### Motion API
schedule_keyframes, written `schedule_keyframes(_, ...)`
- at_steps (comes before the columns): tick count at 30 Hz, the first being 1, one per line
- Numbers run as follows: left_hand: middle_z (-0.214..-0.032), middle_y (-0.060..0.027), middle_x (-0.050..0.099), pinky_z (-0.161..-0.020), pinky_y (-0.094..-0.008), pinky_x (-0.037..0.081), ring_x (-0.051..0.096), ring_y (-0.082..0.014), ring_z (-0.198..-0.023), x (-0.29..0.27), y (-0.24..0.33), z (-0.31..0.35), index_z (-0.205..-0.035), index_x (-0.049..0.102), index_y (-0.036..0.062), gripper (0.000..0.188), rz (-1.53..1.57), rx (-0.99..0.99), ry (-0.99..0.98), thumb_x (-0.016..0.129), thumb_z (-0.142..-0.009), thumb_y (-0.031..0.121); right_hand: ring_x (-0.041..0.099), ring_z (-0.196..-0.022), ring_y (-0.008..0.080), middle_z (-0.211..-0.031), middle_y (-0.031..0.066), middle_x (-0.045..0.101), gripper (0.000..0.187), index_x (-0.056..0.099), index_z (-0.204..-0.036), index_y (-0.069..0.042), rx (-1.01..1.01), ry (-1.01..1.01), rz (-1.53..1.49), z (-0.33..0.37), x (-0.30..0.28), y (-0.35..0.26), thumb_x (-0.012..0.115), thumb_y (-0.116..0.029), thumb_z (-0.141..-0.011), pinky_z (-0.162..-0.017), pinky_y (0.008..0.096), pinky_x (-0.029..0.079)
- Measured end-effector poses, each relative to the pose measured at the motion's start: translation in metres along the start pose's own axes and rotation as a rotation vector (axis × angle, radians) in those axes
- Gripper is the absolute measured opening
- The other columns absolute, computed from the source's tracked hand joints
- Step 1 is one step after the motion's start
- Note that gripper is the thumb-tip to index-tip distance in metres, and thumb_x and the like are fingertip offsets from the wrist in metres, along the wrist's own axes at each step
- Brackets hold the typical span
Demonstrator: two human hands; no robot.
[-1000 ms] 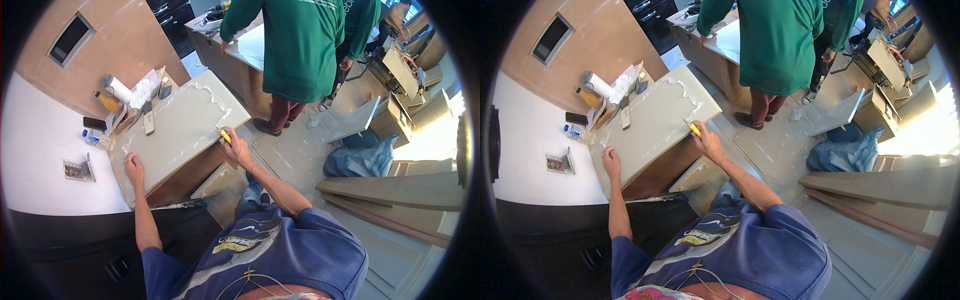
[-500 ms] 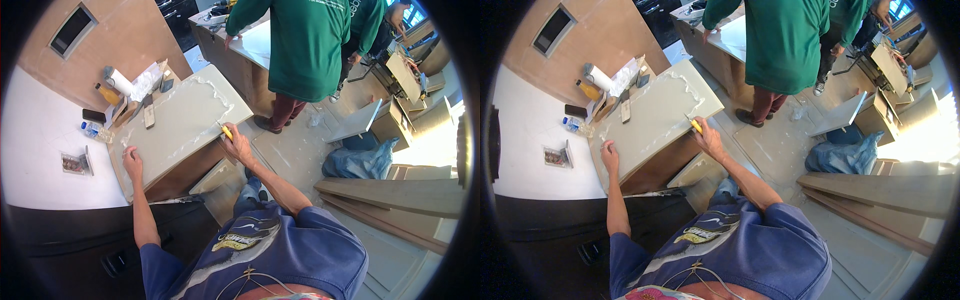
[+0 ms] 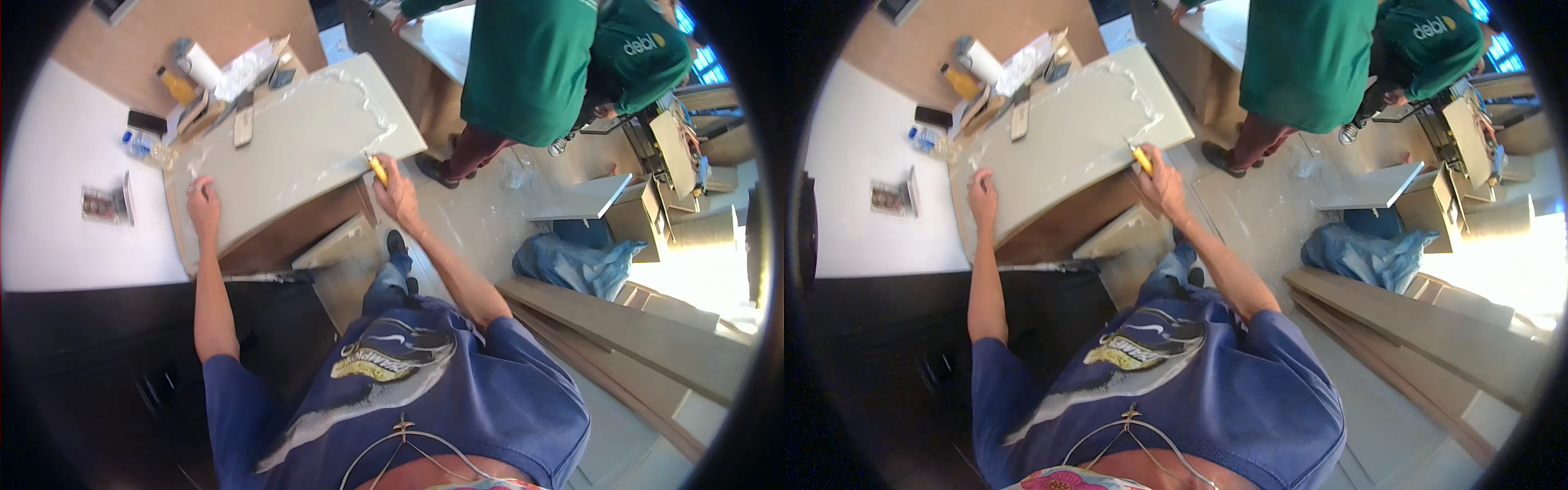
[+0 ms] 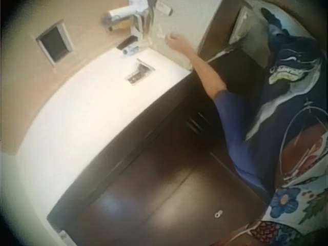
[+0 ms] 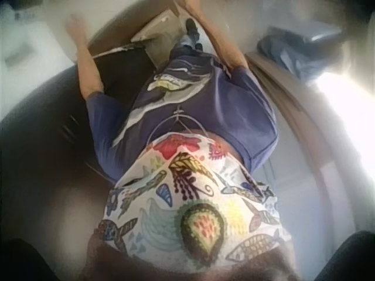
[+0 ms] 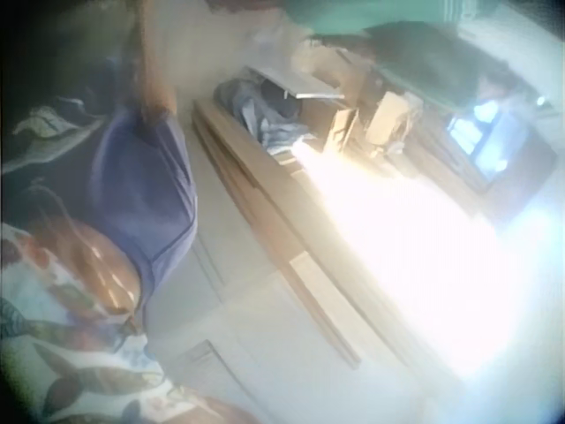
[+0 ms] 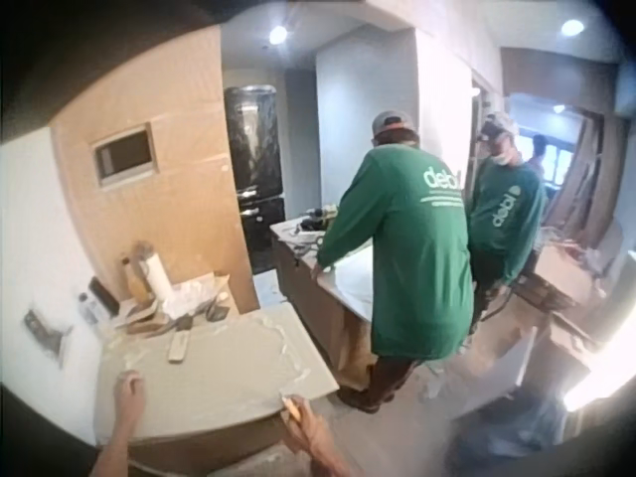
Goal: The person applies adhesive to the inner edges of a rectangular panel using a scraper and then uses a small block to smooth the surface before picking up the panel and placing it on a stack of other panels.
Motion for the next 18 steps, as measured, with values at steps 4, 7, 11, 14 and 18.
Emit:
schedule_keyframes(4, -0.117, -0.0135, 0.070, -0.098, -0.0443, 0.049, 0.063, -0.0353, -0.113, 0.001, 0.002, 0.000, -0.107, 0.068, 0.0076, 0.020, -0.043, 0.006, -0.014, 0.058, -0.091, 0.002, 0.068, -0.084, 0.0457, -0.088, 0.0217, 0.070, 0.048, 0.051, -0.134, -0.019, -0.110, -0.107, 0.106, -0.014, -0.019, 0.004, 0.061, -0.011, -0.088, -0.075, 0.0549, 0.053)
schedule_keyframes(7, -0.118, -0.0127, 0.069, -0.099, -0.0444, 0.049, 0.063, -0.0347, -0.114, 0.004, 0.002, 0.002, -0.107, 0.069, 0.0078, 0.020, -0.062, -0.047, -0.036, 0.057, -0.091, 0.004, 0.068, -0.084, 0.0470, -0.087, 0.0259, 0.069, 0.040, 0.052, -0.131, -0.016, -0.024, -0.146, 0.016, -0.021, -0.023, 0.007, 0.061, -0.015, -0.092, -0.074, 0.0532, 0.053)
schedule_keyframes(11, -0.120, -0.0092, 0.070, -0.098, -0.0429, 0.049, 0.064, -0.0322, -0.113, 0.003, 0.007, -0.002, -0.106, 0.070, 0.0095, 0.020, -0.058, -0.027, -0.004, 0.057, -0.091, 0.006, 0.062, -0.065, 0.0215, -0.073, 0.0116, 0.062, 0.034, 0.056, -0.130, -0.012, 0.175, -0.093, -0.230, -0.013, -0.041, 0.014, 0.059, -0.012, -0.096, -0.062, 0.0364, 0.051)
schedule_keyframes(14, -0.123, -0.0073, 0.069, -0.098, -0.0414, 0.050, 0.064, -0.0310, -0.114, 0.000, 0.001, 0.001, -0.108, 0.070, 0.0106, 0.021, -0.069, -0.056, -0.029, 0.057, -0.092, 0.006, 0.049, -0.056, 0.0071, -0.069, -0.0006, 0.053, 0.033, 0.052, -0.132, -0.005, 0.179, -0.116, -0.224, -0.006, -0.049, 0.006, 0.058, -0.013, -0.100, -0.049, 0.0253, 0.042)
schedule_keyframes(18, -0.127, -0.0057, 0.068, -0.098, -0.0400, 0.051, 0.064, -0.0302, -0.114, 0.001, 0.000, 0.001, -0.110, 0.071, 0.0118, 0.024, -0.063, -0.060, -0.031, 0.056, -0.093, 0.005, 0.049, -0.055, 0.0081, -0.070, 0.0010, 0.054, 0.038, 0.047, -0.136, -0.005, 0.198, -0.160, -0.143, 0.006, -0.066, -0.004, 0.059, -0.021, -0.104, -0.049, 0.0255, 0.042)
Point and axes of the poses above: each hand's wrist, its own z-axis away from the middle knuckle, its own x-axis out of the palm, y = z × x, the point moved 3 cm from there along -z, towards the middle knuckle
